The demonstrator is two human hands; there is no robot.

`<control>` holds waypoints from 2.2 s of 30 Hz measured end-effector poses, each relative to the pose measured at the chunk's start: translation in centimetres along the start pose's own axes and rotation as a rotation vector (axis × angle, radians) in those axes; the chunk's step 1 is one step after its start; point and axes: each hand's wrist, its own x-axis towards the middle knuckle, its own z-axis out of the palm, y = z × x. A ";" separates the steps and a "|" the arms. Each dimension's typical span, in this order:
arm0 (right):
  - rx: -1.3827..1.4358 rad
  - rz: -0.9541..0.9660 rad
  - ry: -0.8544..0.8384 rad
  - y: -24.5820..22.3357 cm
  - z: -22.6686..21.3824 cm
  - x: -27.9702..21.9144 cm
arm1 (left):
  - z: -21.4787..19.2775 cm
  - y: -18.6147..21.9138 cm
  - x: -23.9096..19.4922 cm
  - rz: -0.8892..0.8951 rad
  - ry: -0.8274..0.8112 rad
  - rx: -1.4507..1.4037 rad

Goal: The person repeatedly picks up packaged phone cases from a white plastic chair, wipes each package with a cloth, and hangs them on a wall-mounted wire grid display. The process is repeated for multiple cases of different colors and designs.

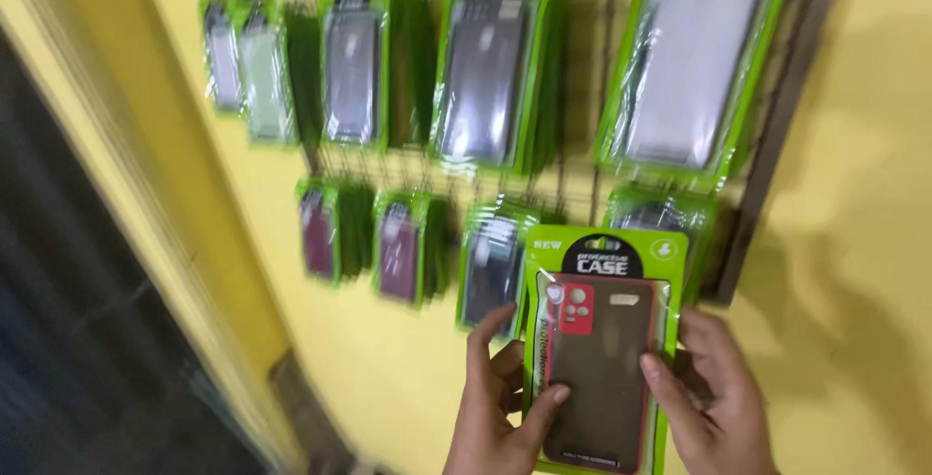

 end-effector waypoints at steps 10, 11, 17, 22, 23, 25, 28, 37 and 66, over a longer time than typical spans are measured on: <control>-0.343 -0.557 0.157 -13.4 3.9 16.6 | -2.3 13.9 17.0 0.946 -0.291 0.225; -0.388 -0.555 0.189 -15.1 3.7 18.4 | -2.1 15.5 19.0 1.107 -0.282 0.218; -0.563 -0.698 0.207 -22.6 2.7 29.8 | 1.5 23.8 30.7 0.750 -0.417 0.047; -0.797 -0.714 0.343 -26.8 1.4 36.8 | 5.2 28.0 37.6 0.817 -0.299 0.070; -0.797 -0.714 0.355 -27.4 1.4 37.8 | 5.8 28.6 38.5 0.826 -0.290 0.053; -0.767 -0.676 0.377 -28.2 0.8 39.6 | 7.0 29.8 40.3 0.859 -0.266 0.051; -0.663 -0.573 0.341 -28.2 -0.2 41.9 | 8.0 30.2 42.6 0.864 -0.232 0.063; -0.788 -0.519 0.292 -24.7 -2.0 44.4 | 8.2 27.8 45.3 0.780 -0.188 0.316; -0.808 -0.111 0.361 -14.5 -10.3 19.2 | 11.9 16.2 22.8 0.877 0.116 0.481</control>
